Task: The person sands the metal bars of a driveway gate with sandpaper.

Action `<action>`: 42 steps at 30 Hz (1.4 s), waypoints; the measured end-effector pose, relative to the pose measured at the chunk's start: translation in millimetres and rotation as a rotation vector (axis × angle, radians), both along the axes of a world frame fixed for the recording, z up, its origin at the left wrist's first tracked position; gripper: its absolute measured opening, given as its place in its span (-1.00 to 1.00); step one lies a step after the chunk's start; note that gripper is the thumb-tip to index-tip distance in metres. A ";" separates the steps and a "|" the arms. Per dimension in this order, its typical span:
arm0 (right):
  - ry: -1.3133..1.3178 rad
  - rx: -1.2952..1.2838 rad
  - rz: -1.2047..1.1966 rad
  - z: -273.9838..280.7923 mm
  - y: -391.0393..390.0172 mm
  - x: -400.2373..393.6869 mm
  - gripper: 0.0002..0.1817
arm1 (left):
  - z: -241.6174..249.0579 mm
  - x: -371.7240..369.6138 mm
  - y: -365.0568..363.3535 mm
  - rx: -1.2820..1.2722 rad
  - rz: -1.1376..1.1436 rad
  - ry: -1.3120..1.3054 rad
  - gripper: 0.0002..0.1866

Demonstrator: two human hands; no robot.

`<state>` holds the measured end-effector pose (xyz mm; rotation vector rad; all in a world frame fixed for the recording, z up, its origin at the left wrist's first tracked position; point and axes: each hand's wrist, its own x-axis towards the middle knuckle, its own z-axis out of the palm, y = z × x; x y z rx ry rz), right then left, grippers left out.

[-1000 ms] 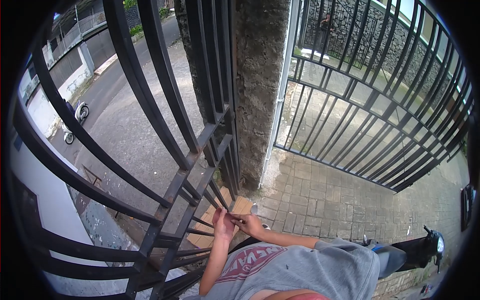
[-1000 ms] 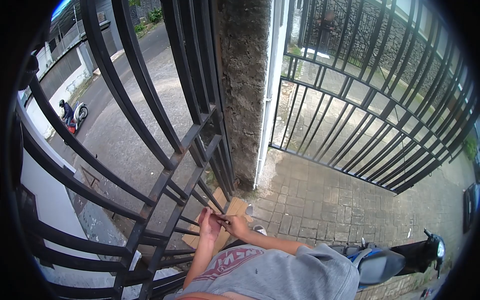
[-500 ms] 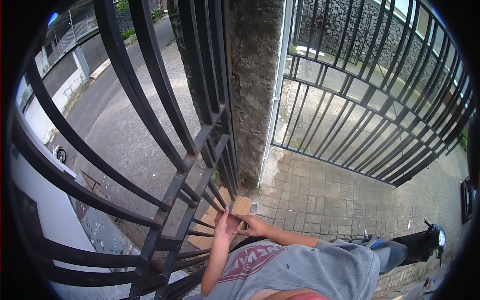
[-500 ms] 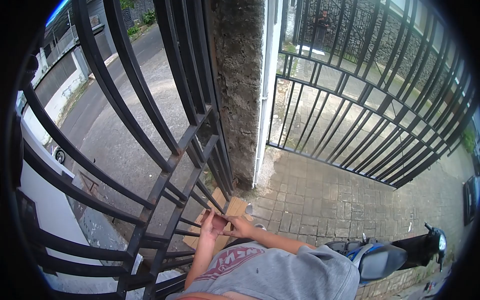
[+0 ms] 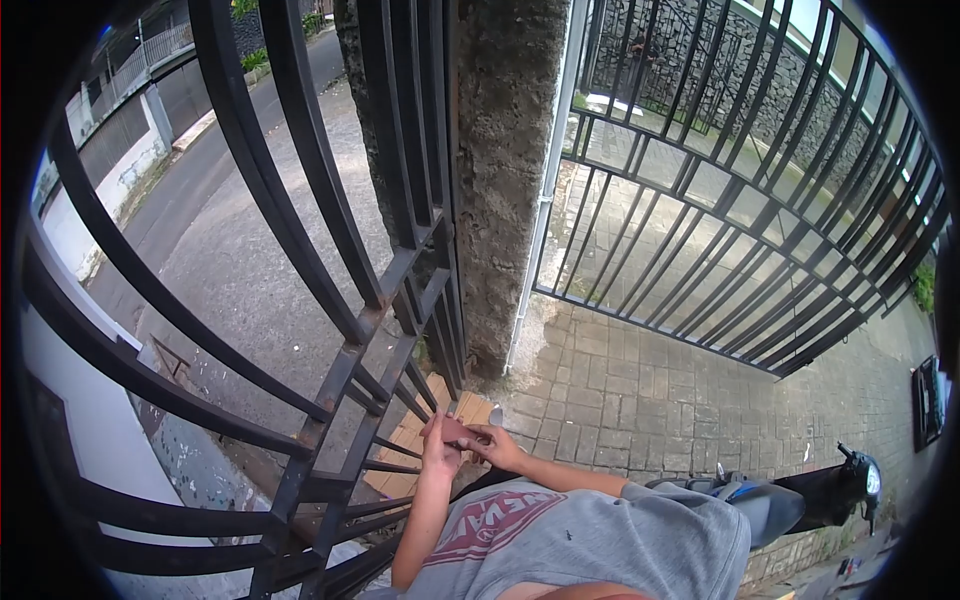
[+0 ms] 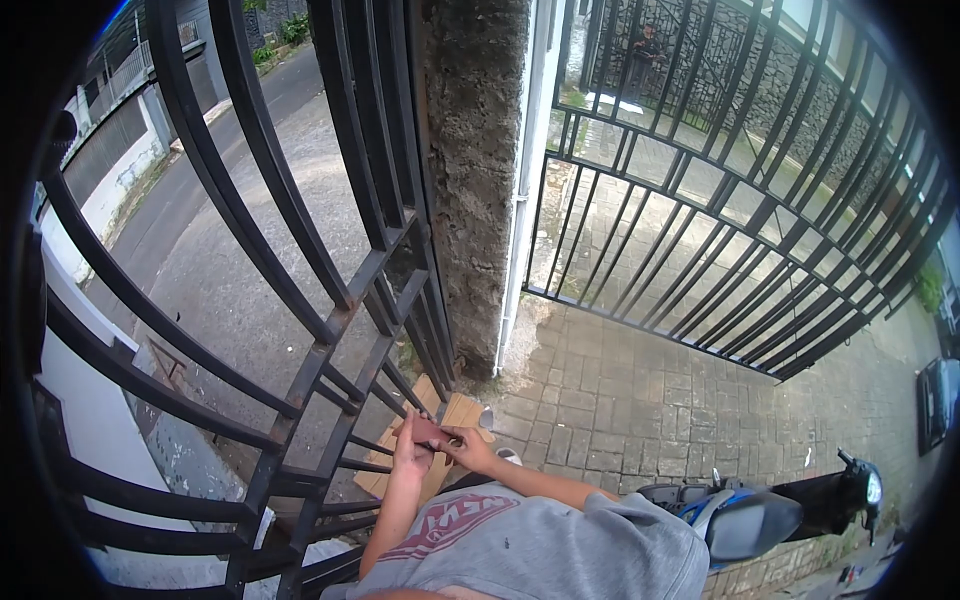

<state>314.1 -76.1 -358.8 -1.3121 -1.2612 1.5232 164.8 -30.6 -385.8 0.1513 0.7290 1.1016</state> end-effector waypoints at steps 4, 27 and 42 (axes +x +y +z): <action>0.168 -0.030 -0.089 -6.6 9.3 6.4 -0.48 | 4.5 -4.3 -7.2 0.202 -0.085 -0.122 -0.29; -0.088 0.075 0.149 -15.4 6.6 4.4 -0.16 | 16.0 5.7 -8.8 0.261 0.271 0.490 -0.79; 0.033 -0.018 0.124 -9.4 6.2 7.7 -0.42 | 16.8 11.0 -10.3 0.275 0.352 0.637 -0.79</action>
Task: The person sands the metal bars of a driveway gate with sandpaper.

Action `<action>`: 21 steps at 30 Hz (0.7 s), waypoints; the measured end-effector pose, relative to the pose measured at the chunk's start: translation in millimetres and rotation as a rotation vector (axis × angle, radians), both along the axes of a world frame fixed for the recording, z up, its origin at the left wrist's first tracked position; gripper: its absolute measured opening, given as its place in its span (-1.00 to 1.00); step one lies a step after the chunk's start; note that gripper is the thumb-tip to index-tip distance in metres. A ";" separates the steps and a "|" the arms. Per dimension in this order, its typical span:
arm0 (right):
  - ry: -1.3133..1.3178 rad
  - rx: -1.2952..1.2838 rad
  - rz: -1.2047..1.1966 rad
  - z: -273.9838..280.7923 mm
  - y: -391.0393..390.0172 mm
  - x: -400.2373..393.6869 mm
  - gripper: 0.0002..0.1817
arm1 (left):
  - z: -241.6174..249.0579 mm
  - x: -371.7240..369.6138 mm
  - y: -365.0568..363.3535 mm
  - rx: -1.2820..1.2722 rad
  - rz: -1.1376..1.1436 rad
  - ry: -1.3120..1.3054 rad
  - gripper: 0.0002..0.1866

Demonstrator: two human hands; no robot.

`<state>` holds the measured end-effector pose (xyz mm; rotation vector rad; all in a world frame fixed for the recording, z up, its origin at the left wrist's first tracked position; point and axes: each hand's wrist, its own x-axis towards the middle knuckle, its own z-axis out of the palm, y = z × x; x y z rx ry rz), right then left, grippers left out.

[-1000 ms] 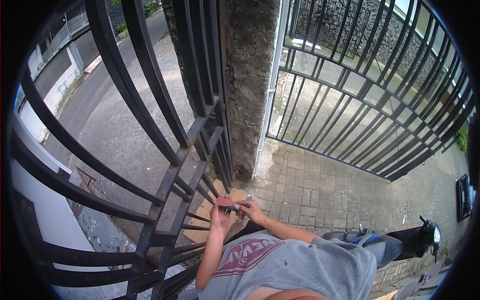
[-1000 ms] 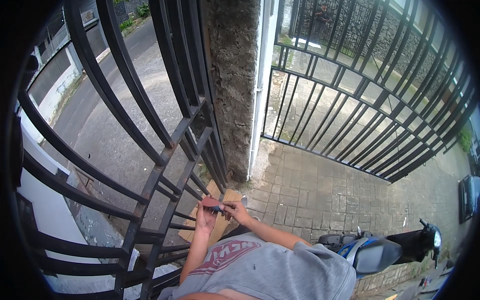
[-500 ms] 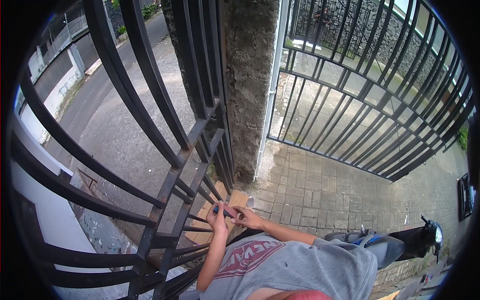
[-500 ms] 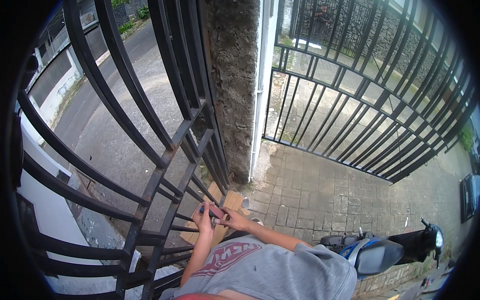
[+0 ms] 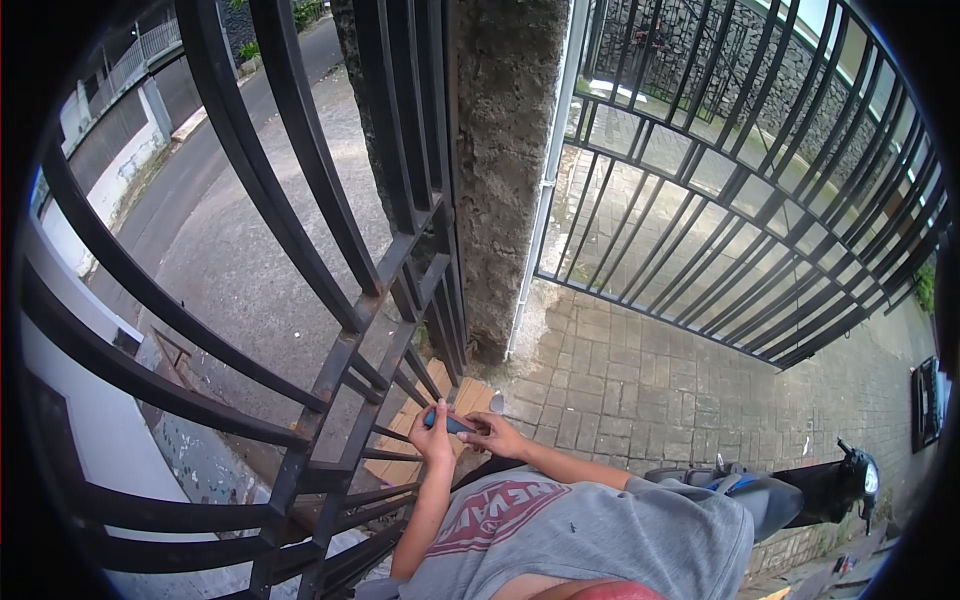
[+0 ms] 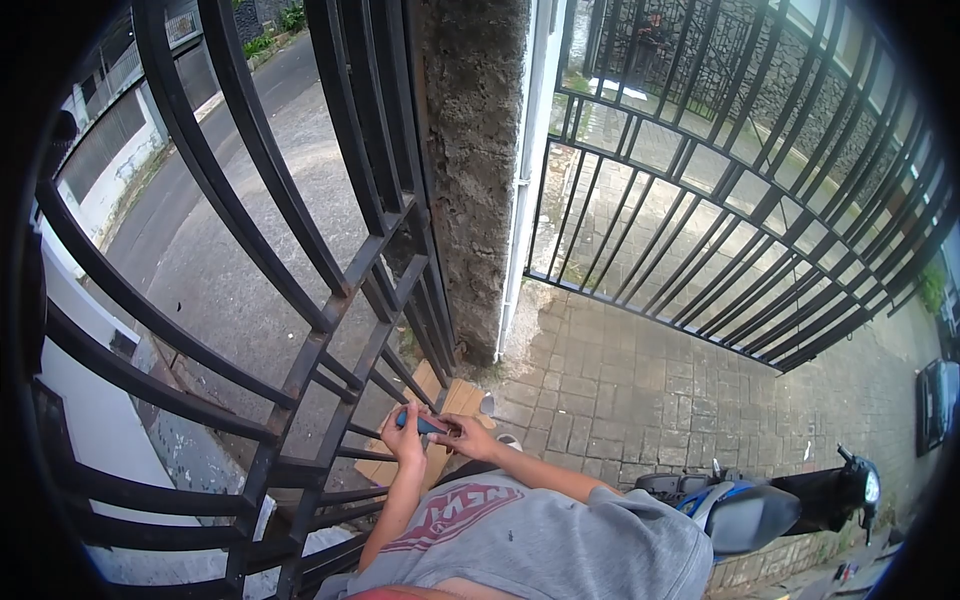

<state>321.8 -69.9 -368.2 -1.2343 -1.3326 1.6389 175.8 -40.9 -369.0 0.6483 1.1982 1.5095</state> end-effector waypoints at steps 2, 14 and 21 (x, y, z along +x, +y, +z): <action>-0.002 0.003 -0.009 0.0 -0.7 -0.8 -0.44 | 0.0 0.3 0.0 -0.006 -0.008 0.006 -0.78; 0.140 -0.053 -0.159 -5.1 9.0 17.4 -0.50 | -25.1 10.4 6.7 0.031 -0.399 -0.264 -0.39; 0.114 -0.042 -0.188 -2.4 10.4 27.6 -0.51 | -14.6 30.3 12.9 -0.004 -0.334 -0.230 -0.67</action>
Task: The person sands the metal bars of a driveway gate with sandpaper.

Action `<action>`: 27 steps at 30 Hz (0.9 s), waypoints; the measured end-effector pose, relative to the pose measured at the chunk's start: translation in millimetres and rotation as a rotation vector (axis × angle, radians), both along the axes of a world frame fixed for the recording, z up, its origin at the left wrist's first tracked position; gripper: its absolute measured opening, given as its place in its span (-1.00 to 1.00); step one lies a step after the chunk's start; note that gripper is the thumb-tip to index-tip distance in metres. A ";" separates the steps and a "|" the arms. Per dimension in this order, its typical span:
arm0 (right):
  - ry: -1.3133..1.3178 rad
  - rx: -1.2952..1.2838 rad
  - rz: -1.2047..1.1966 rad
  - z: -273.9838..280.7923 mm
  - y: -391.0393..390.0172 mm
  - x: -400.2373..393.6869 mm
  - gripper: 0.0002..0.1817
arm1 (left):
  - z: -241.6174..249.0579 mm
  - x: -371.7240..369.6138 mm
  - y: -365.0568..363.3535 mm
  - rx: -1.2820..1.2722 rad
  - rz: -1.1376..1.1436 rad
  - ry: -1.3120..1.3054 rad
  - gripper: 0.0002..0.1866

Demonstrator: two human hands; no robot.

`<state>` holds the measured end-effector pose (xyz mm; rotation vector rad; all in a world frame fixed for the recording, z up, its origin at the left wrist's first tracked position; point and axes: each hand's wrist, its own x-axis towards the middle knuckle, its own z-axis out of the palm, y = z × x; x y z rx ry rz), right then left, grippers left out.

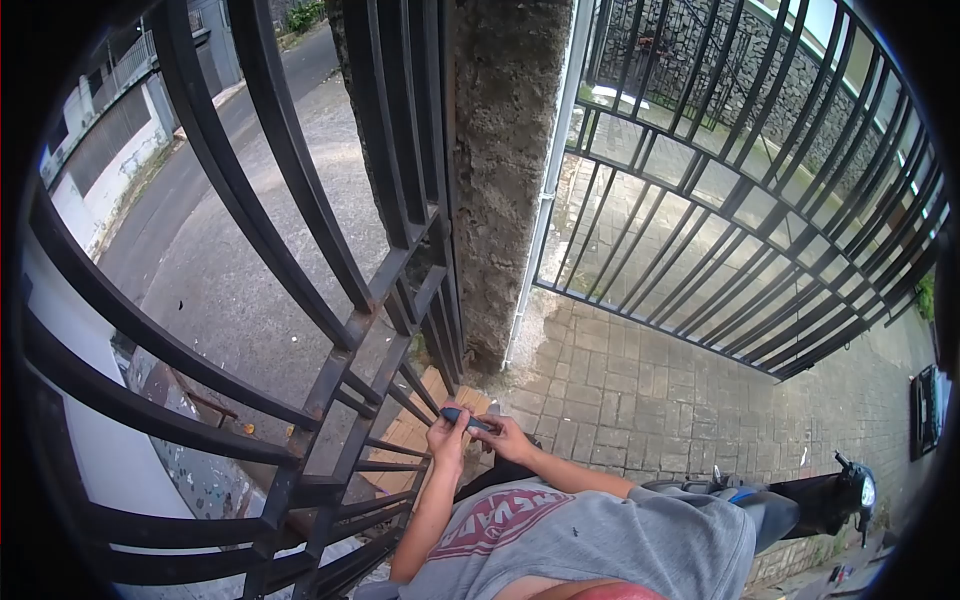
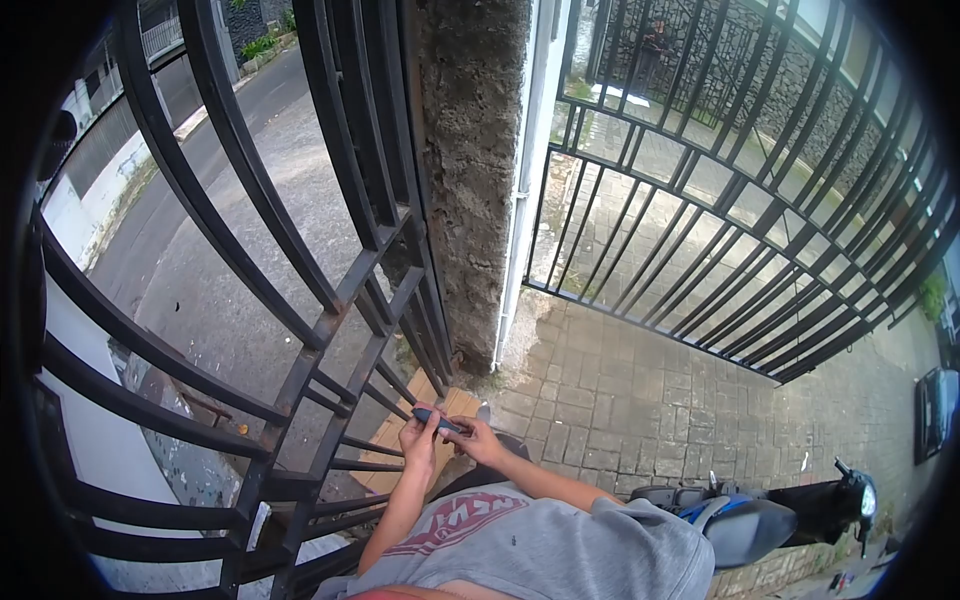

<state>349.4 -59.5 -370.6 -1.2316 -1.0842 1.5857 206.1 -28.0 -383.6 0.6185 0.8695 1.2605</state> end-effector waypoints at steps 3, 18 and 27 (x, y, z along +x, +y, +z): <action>-0.002 -0.010 -0.001 -0.6 1.1 5.9 -0.51 | 6.1 9.8 1.6 -0.030 0.018 0.020 -0.70; 0.071 -0.005 0.147 25.9 71.7 86.7 -0.54 | 40.6 75.2 36.4 0.007 0.001 -0.145 -0.57; 0.021 -0.006 0.198 31.5 86.3 118.1 -0.55 | 22.9 108.8 51.5 -0.025 0.134 0.026 -0.70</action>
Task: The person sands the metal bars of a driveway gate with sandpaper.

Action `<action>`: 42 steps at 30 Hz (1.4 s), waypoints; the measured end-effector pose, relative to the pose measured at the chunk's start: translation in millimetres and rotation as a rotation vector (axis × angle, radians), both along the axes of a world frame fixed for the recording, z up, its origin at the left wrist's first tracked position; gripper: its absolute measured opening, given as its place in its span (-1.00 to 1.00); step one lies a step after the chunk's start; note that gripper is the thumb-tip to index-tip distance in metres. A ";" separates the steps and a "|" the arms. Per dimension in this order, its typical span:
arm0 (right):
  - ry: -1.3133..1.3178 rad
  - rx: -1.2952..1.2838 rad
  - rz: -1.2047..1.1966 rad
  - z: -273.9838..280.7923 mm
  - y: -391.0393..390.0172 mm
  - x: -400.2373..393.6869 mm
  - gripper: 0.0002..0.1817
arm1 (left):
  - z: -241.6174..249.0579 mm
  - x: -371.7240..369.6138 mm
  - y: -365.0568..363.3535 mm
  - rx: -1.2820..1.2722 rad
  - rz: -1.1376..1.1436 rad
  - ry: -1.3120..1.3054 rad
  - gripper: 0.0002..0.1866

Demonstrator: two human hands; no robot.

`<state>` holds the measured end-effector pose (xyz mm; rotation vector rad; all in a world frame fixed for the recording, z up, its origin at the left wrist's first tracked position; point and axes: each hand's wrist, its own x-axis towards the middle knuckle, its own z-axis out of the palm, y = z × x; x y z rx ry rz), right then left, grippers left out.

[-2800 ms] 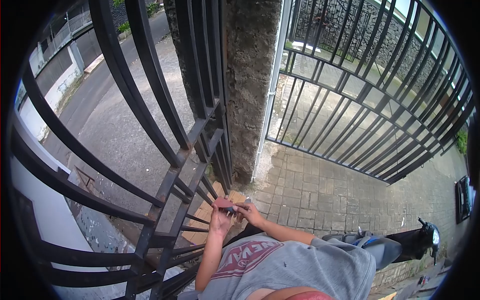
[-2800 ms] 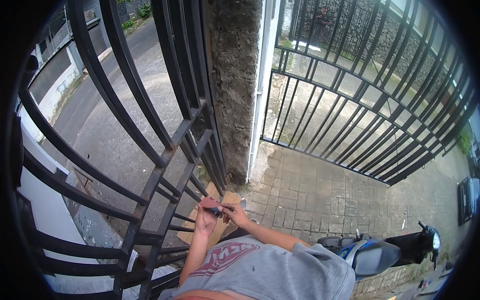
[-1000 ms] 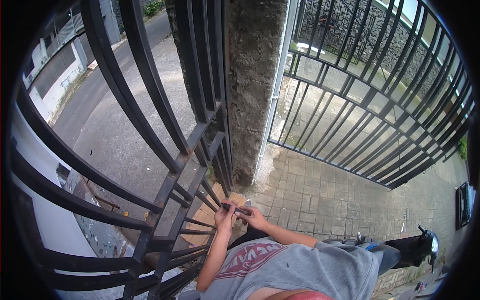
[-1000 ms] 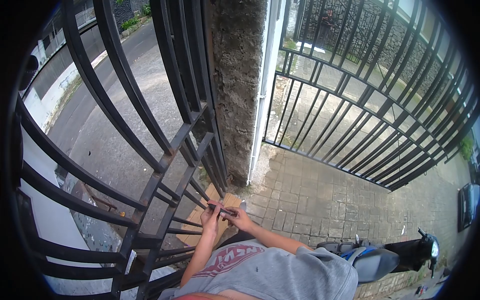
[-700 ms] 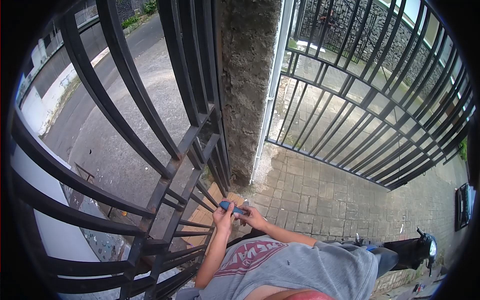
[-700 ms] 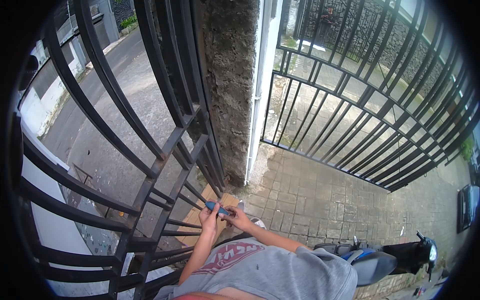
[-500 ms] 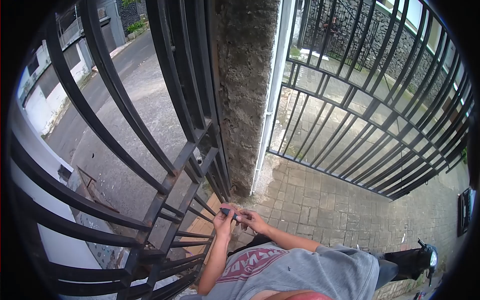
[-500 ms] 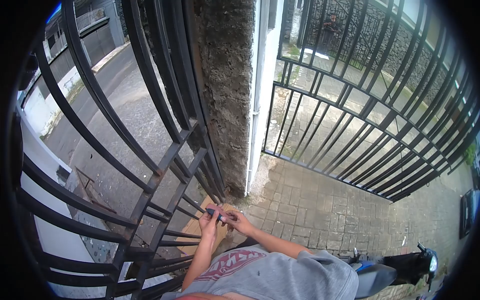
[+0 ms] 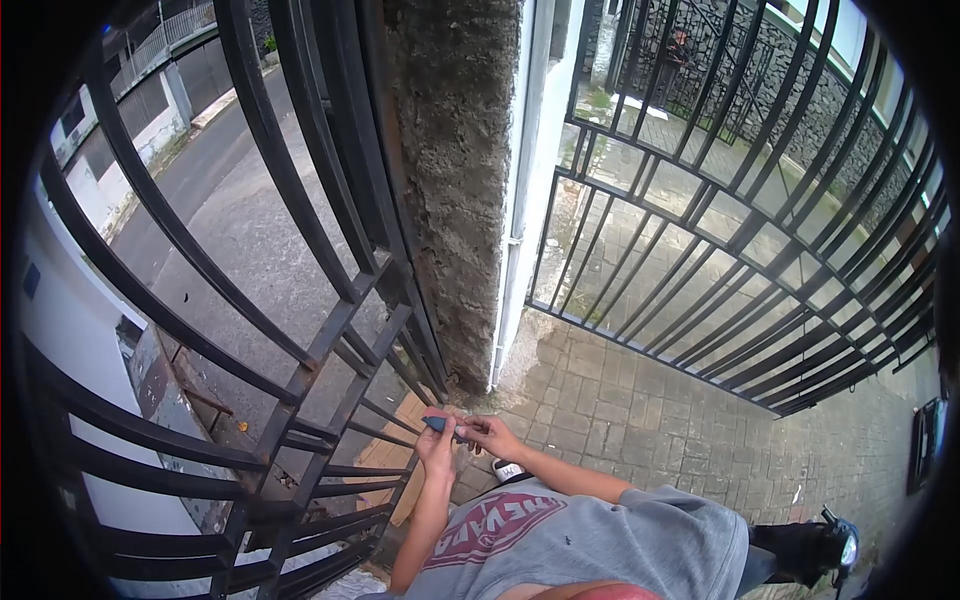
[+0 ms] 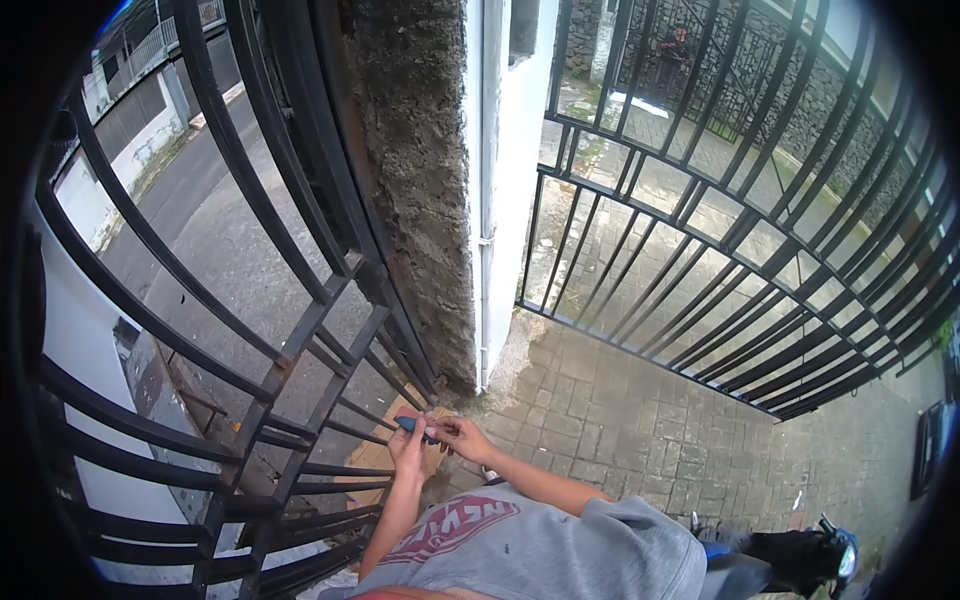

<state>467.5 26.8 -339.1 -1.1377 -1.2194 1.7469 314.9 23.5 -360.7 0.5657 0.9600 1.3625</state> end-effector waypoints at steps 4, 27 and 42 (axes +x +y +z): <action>0.014 -0.017 0.018 0.1 1.3 13.5 -0.57 | 6.5 19.2 0.2 -0.021 0.063 0.018 -0.78; -0.095 0.105 -0.094 24.2 -2.6 96.7 -0.66 | 5.7 82.0 15.0 0.040 -0.230 0.094 -0.65; -0.008 0.092 0.072 19.1 -20.3 40.4 -0.64 | 16.3 24.3 -20.0 -0.013 -0.075 0.127 -0.69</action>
